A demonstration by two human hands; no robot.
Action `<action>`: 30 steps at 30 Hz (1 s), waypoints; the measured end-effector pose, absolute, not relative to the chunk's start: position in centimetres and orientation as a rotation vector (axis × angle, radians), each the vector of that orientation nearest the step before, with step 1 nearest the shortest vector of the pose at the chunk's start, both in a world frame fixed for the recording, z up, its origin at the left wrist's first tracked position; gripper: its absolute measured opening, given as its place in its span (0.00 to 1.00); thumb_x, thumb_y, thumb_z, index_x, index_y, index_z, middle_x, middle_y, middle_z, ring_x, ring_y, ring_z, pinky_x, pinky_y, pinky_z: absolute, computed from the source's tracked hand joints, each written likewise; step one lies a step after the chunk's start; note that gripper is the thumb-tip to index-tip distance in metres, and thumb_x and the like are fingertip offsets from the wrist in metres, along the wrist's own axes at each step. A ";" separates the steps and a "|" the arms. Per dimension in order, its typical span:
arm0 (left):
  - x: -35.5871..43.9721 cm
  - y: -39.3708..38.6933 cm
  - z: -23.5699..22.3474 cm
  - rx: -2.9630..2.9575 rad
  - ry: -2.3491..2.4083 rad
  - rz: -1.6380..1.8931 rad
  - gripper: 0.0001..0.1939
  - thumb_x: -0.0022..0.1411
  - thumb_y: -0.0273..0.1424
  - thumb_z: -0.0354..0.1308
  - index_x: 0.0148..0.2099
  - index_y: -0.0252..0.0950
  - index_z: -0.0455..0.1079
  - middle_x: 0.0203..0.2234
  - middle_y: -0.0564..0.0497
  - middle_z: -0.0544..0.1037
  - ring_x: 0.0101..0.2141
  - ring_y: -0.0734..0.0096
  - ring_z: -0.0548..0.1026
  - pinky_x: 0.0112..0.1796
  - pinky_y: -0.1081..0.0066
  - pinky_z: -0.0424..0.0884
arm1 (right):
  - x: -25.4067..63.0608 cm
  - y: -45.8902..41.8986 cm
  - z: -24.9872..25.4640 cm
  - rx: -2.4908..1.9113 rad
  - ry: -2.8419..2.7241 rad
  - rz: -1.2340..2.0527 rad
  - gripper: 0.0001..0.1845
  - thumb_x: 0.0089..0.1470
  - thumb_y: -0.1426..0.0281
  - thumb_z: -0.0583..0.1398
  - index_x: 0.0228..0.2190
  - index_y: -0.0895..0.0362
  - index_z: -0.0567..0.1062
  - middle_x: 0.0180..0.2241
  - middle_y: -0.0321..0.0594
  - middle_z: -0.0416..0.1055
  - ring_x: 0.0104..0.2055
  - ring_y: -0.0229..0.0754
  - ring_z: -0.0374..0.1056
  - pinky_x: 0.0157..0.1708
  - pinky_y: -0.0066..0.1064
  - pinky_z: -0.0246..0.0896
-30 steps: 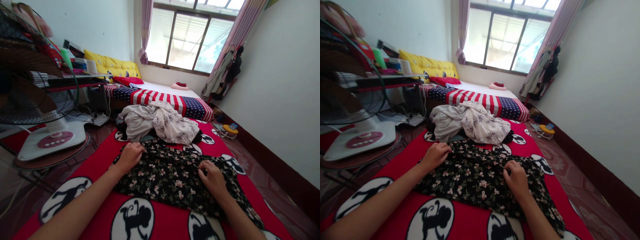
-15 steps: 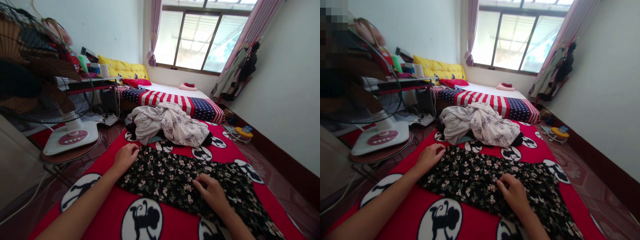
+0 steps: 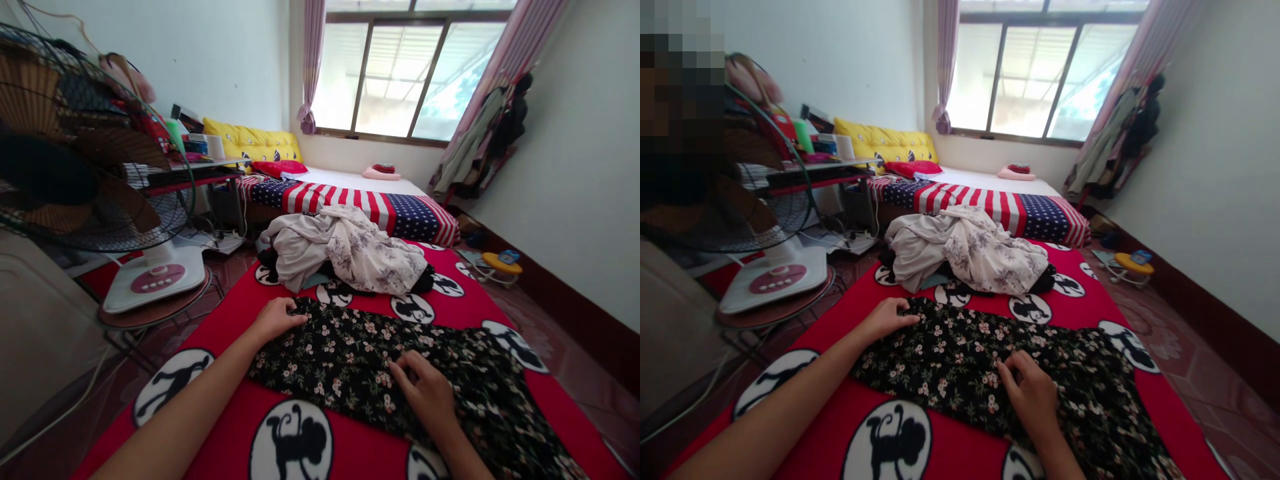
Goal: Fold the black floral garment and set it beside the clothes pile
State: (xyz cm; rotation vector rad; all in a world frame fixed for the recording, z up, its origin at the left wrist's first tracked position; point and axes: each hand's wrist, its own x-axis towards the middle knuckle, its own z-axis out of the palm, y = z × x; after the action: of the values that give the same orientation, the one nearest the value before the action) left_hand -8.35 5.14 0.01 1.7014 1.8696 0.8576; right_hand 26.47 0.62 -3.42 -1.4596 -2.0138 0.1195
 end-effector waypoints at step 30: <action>-11.1 7.0 0.4 1.592 2.116 0.975 0.21 0.56 0.41 0.57 0.45 0.32 0.76 0.30 0.44 0.80 0.35 0.55 0.78 0.39 0.62 0.72 | 26.5 0.5 -3.4 -1.459 -1.976 0.195 0.17 0.58 0.58 0.57 0.23 0.54 0.69 0.24 0.33 0.67 0.25 0.36 0.62 0.27 0.28 0.52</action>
State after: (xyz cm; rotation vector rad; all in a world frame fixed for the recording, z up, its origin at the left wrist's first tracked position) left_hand -11.14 6.96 0.44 1.5916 2.1163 0.9750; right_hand 26.49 0.53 -3.45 -1.4586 -1.9761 0.1948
